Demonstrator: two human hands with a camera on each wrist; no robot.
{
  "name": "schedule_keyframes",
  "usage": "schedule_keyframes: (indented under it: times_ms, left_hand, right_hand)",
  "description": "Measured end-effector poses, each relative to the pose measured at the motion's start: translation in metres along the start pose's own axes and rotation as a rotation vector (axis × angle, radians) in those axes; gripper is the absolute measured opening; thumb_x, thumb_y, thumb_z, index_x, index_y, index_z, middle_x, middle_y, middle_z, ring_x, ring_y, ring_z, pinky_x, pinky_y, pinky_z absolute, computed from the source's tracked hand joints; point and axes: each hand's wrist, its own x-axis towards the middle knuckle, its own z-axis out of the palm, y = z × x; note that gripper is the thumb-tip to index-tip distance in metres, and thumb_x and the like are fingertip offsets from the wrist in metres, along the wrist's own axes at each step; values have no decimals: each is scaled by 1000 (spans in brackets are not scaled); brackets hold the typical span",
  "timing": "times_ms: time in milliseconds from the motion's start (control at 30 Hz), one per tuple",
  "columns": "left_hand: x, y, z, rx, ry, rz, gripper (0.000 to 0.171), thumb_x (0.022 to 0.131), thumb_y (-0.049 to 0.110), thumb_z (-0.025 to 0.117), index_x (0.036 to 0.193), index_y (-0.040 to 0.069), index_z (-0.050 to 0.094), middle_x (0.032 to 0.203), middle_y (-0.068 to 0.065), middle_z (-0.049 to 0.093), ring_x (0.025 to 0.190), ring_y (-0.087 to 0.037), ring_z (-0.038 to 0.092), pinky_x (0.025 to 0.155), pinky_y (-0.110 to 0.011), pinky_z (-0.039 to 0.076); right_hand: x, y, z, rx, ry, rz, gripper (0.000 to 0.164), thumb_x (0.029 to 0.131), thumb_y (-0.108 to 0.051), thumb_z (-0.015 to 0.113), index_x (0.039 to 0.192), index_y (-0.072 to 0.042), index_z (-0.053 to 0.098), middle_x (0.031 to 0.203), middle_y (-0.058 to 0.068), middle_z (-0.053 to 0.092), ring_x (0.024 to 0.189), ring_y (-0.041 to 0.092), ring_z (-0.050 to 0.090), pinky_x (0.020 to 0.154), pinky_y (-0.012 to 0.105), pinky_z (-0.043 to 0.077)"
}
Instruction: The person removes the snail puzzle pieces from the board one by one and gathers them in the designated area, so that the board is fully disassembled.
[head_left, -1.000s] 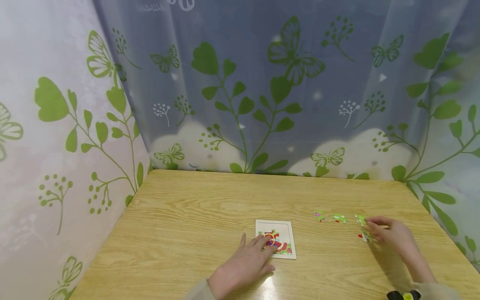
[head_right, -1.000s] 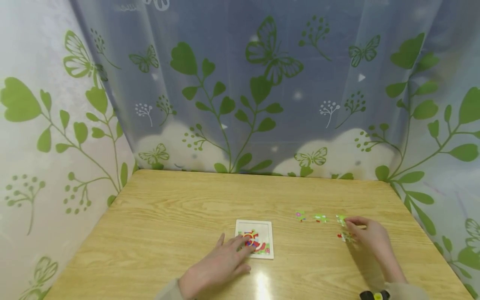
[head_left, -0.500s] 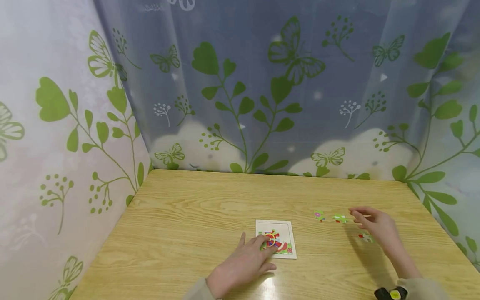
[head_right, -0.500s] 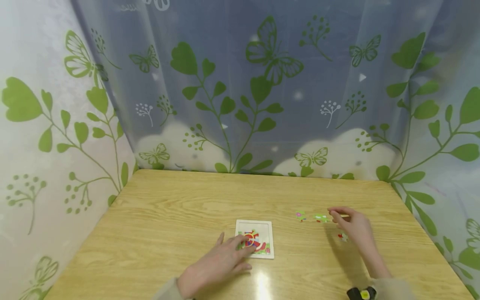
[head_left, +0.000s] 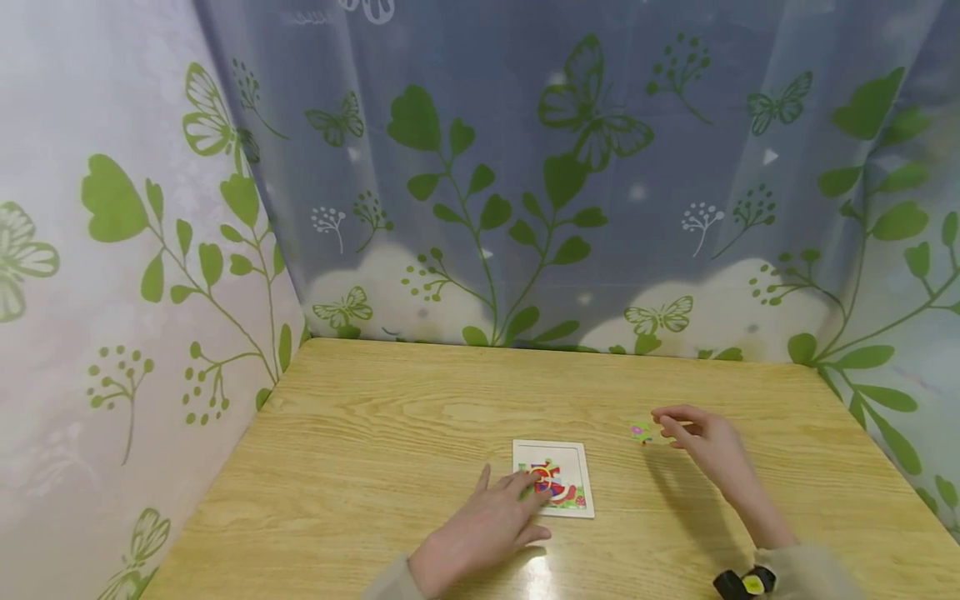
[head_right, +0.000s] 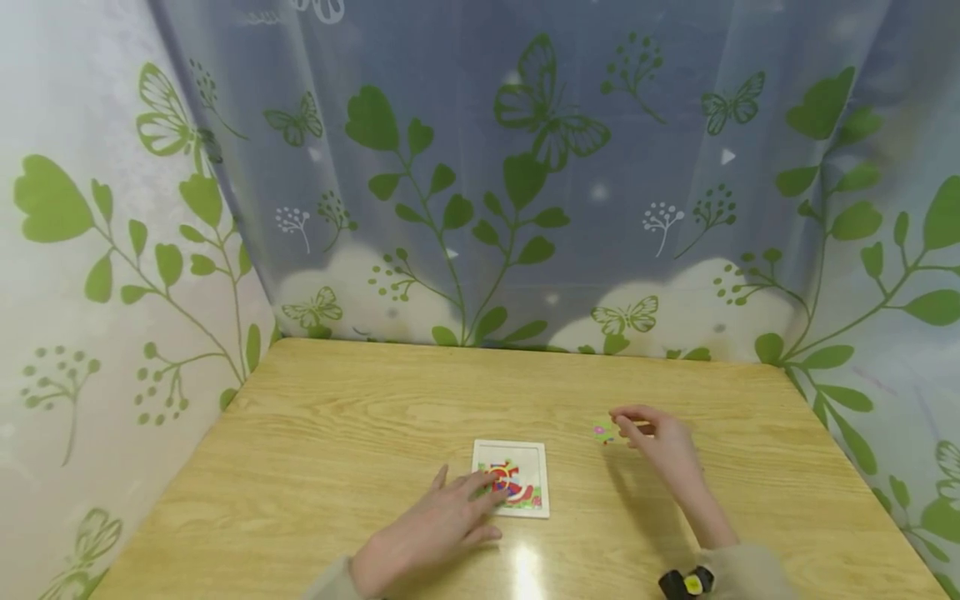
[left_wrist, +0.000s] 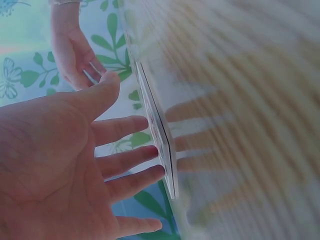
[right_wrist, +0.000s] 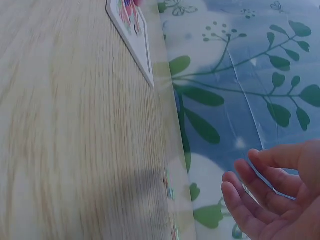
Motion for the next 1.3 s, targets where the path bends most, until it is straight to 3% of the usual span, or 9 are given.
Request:
schedule_keyframes:
  times_ms: [167, 367, 633, 933, 1300]
  left_hand:
    - [-5, -1, -2, 1, -45, -31, 57, 104, 50, 47, 151, 19, 50, 157, -3, 45, 144, -23, 44, 114, -62, 35]
    - [-7, -3, -2, -14, -80, -44, 58, 103, 53, 44, 152, 20, 48, 160, -3, 40, 147, -21, 39, 116, -61, 32]
    - [-8, -2, -4, -16, -82, -44, 57, 103, 51, 47, 151, 19, 50, 158, -3, 42, 146, -21, 40, 115, -62, 34]
    - [-8, -3, -2, -24, -72, -36, 57, 102, 49, 50, 150, 18, 51, 159, -4, 42, 146, -22, 40, 114, -63, 34]
    - [-7, -3, -1, -11, -64, -29, 57, 102, 49, 50, 149, 17, 52, 158, -4, 44, 145, -22, 42, 112, -63, 36]
  right_hand:
    - [5, -9, 19, 21, -41, -26, 33, 104, -26, 59, 124, -1, 69, 118, 18, 72, 95, 32, 72, 78, 37, 62]
    - [9, -17, 43, 78, -94, -48, 30, 104, -22, 60, 120, 0, 70, 114, 17, 73, 95, 30, 72, 79, 37, 62]
    - [10, -29, 67, 120, -156, -45, 26, 102, -19, 63, 117, 0, 72, 111, 17, 74, 96, 29, 73, 77, 33, 62]
    - [13, -35, 92, 61, -198, -101, 21, 100, -17, 65, 112, -4, 75, 108, 12, 76, 91, 21, 72, 72, 23, 56]
    - [13, -40, 106, 118, -299, -70, 26, 101, -17, 63, 115, 3, 71, 107, 17, 75, 85, 22, 72, 68, 26, 59]
